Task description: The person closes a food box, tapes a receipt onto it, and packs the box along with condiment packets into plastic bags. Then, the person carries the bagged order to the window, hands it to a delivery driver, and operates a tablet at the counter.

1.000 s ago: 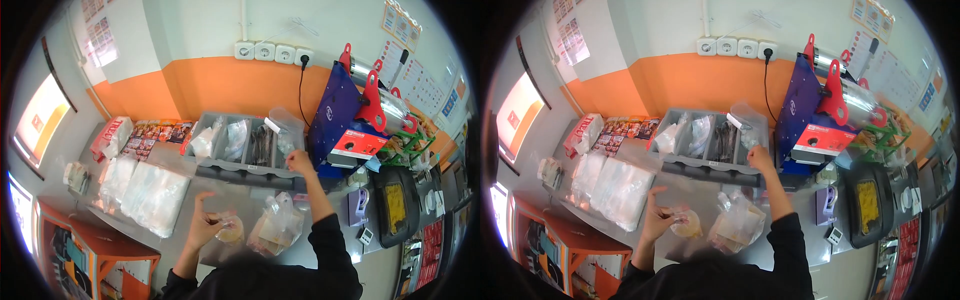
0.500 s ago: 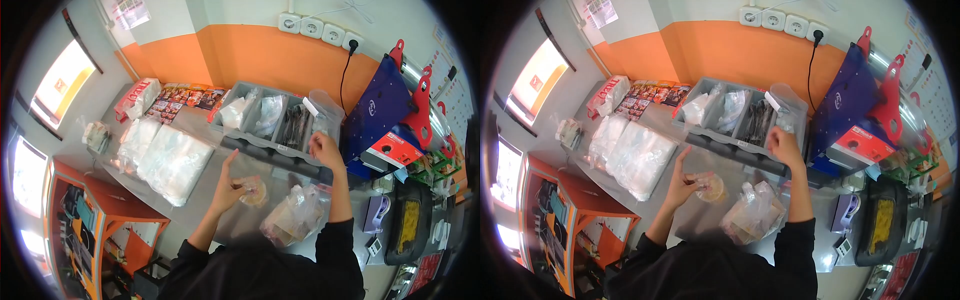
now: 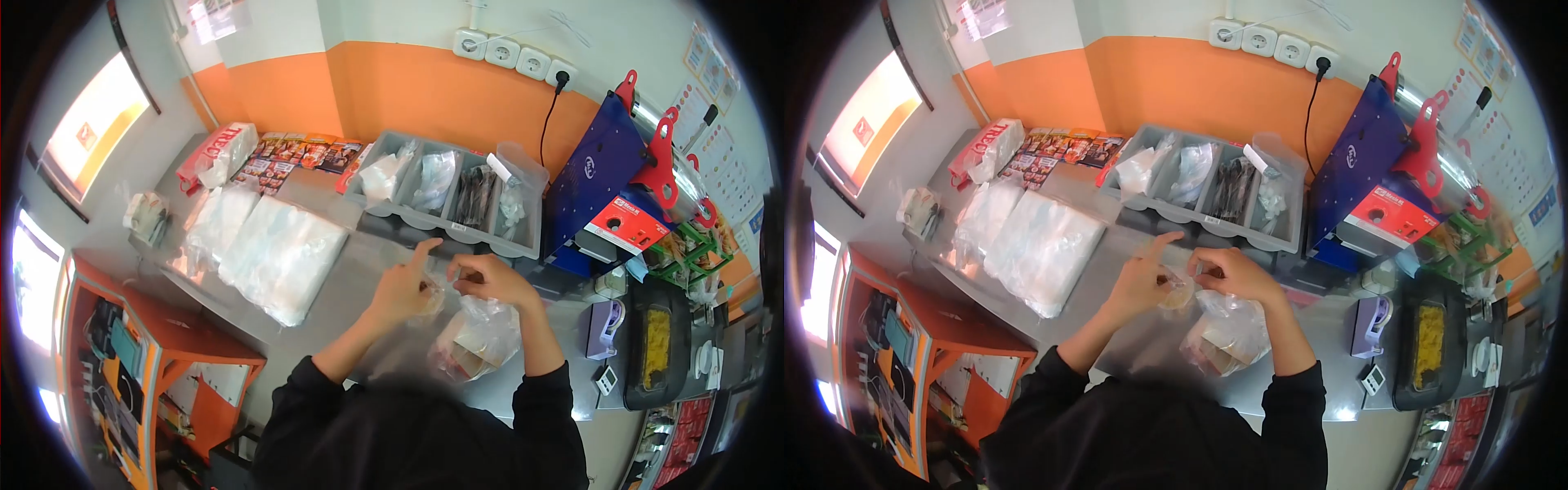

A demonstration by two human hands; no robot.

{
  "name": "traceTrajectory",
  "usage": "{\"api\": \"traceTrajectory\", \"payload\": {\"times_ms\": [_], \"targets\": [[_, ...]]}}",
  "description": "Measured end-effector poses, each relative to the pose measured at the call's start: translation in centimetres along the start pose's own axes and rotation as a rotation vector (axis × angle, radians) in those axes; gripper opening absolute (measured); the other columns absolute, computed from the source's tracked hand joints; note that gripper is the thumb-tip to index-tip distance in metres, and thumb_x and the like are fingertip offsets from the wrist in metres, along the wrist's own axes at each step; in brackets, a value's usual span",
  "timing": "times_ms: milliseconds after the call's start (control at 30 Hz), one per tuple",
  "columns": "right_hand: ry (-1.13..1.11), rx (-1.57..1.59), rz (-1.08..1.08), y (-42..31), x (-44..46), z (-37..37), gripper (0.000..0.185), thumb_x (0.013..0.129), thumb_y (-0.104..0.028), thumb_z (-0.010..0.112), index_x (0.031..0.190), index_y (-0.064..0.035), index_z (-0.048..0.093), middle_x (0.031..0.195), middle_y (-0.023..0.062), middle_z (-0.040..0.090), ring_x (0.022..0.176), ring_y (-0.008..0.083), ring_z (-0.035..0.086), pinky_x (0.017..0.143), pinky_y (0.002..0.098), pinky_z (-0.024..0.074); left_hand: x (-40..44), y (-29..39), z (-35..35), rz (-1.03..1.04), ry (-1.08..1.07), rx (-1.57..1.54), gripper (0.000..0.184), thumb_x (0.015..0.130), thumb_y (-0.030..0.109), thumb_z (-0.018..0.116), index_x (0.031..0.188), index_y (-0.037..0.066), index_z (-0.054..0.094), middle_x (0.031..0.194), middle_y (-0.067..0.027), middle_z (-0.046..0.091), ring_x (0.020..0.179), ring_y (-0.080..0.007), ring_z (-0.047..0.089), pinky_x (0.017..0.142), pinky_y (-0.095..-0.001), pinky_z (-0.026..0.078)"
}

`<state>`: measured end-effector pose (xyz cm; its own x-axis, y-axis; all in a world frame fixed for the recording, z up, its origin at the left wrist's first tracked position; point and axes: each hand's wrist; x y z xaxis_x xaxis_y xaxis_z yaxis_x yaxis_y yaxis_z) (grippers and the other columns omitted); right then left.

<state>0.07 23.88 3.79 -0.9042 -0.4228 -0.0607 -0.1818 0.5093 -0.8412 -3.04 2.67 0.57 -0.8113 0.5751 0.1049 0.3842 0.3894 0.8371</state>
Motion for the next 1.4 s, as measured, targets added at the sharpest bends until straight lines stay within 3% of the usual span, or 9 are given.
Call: {"api": "traceTrajectory", "payload": {"times_ms": [33, 200, 400, 533, 733, 867, 1200, 1267, 1400], "targets": [[-0.005, -0.006, 0.002, 0.7, -0.3, -0.1, 0.009, 0.083, -0.003, 0.063, 0.091, 0.0004, 0.064, 0.076, 0.0092, 0.069, 0.069, 0.0134, 0.065, 0.065, 0.0263, 0.0494, -0.2, 0.2, 0.0, 0.05, 0.007, 0.274, 0.078, 0.071, 0.002, 0.07, 0.139, 0.013, 0.032, 0.072, -0.0103, 0.069, 0.071, -0.0262, 0.069, 0.067, -0.0354, 0.053], [-0.338, 0.609, -0.07, 1.4, -2.0, 0.8, 0.023, 0.088, 0.007, 0.054, 0.11, 0.0052, 0.062, 0.106, 0.0116, 0.067, 0.101, 0.0187, 0.065, 0.085, 0.0281, 0.0505, 0.2, 1.4, -2.2, 0.062, -0.177, 0.242, 0.073, 0.069, 0.007, 0.068, 0.133, 0.014, 0.034, 0.07, -0.0128, 0.067, 0.073, -0.0365, 0.066, 0.067, -0.0464, 0.05], [-0.173, 0.675, -0.031, 1.6, -1.7, 2.2, 0.016, 0.088, 0.003, 0.062, 0.104, 0.0065, 0.063, 0.108, 0.0141, 0.067, 0.105, 0.0208, 0.064, 0.089, 0.0301, 0.05, 0.6, 1.9, -4.9, 0.102, -0.188, 0.182, 0.07, 0.071, 0.01, 0.071, 0.13, 0.012, 0.034, 0.069, -0.0085, 0.068, 0.07, -0.03, 0.068, 0.063, -0.0402, 0.051], [-0.143, 0.719, -0.006, 3.5, -0.9, 2.9, 0.016, 0.088, 0.0, 0.064, 0.103, 0.0054, 0.065, 0.107, 0.0114, 0.066, 0.105, 0.0192, 0.063, 0.088, 0.0284, 0.049, 0.2, 2.3, -5.0, 0.103, -0.118, 0.199, 0.07, 0.072, 0.01, 0.072, 0.13, 0.013, 0.034, 0.071, -0.0076, 0.069, 0.071, -0.028, 0.068, 0.064, -0.0367, 0.051], [0.23, 0.274, -0.498, 2.8, 1.3, 4.1, 0.01, 0.089, -0.006, 0.064, 0.095, 0.0016, 0.068, 0.094, 0.0052, 0.067, 0.091, 0.0125, 0.061, 0.08, 0.0269, 0.0482, 0.0, 2.7, -4.2, 0.373, 0.066, 0.284, 0.054, 0.075, 0.003, 0.066, 0.121, 0.008, 0.037, 0.075, -0.0097, 0.066, 0.078, -0.0316, 0.067, 0.065, -0.0376, 0.049], [0.152, 0.501, -0.185, -0.5, 1.4, 2.7, 0.008, 0.088, -0.005, 0.066, 0.09, 0.0024, 0.066, 0.088, 0.0059, 0.066, 0.084, 0.0163, 0.062, 0.078, 0.0303, 0.0491, 0.1, 5.4, -6.0, 0.353, -0.009, 0.147, 0.045, 0.078, 0.0, 0.064, 0.115, 0.004, 0.038, 0.076, -0.0114, 0.063, 0.079, -0.0333, 0.065, 0.068, -0.0382, 0.049], [0.644, 0.43, -0.666, -13.8, -5.3, -3.9, 0.013, 0.09, -0.002, 0.061, 0.098, 0.0072, 0.066, 0.087, 0.0144, 0.069, 0.074, 0.0177, 0.065, 0.071, 0.0293, 0.0531, 1.0, 14.1, -8.0, 0.769, 0.434, -0.146, 0.041, 0.085, -0.004, 0.065, 0.116, 0.002, 0.038, 0.094, -0.0091, 0.065, 0.092, -0.0143, 0.06, 0.086, -0.0276, 0.045], [0.716, 0.374, -0.681, -15.3, -7.4, -5.1, 0.012, 0.091, -0.003, 0.061, 0.097, 0.0069, 0.064, 0.087, 0.0149, 0.068, 0.073, 0.0177, 0.063, 0.07, 0.0305, 0.052, 0.7, 13.4, -7.1, 0.735, 0.549, -0.519, 0.026, 0.083, 0.002, 0.07, 0.101, 0.002, 0.052, 0.092, -0.0072, 0.062, 0.09, -0.0149, 0.06, 0.087, -0.0303, 0.046], [0.88, 0.268, -0.64, -17.2, -12.0, -6.2, 0.013, 0.091, -0.005, 0.06, 0.096, 0.0067, 0.063, 0.088, 0.015, 0.067, 0.071, 0.0166, 0.062, 0.067, 0.0313, 0.0512, -0.3, 8.8, -3.8, 0.44, 0.411, -0.495, 0.017, 0.088, 0.005, 0.065, 0.099, 0.003, 0.053, 0.094, -0.0059, 0.063, 0.089, -0.0127, 0.059, 0.084, -0.0283, 0.045]]}}
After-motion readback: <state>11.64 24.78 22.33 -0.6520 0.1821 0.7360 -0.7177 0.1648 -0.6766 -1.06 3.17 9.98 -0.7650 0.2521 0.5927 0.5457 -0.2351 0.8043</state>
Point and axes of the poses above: each hand's wrist, its own x-axis towards the middle knuckle, its own z-axis out of the palm, y = z × x
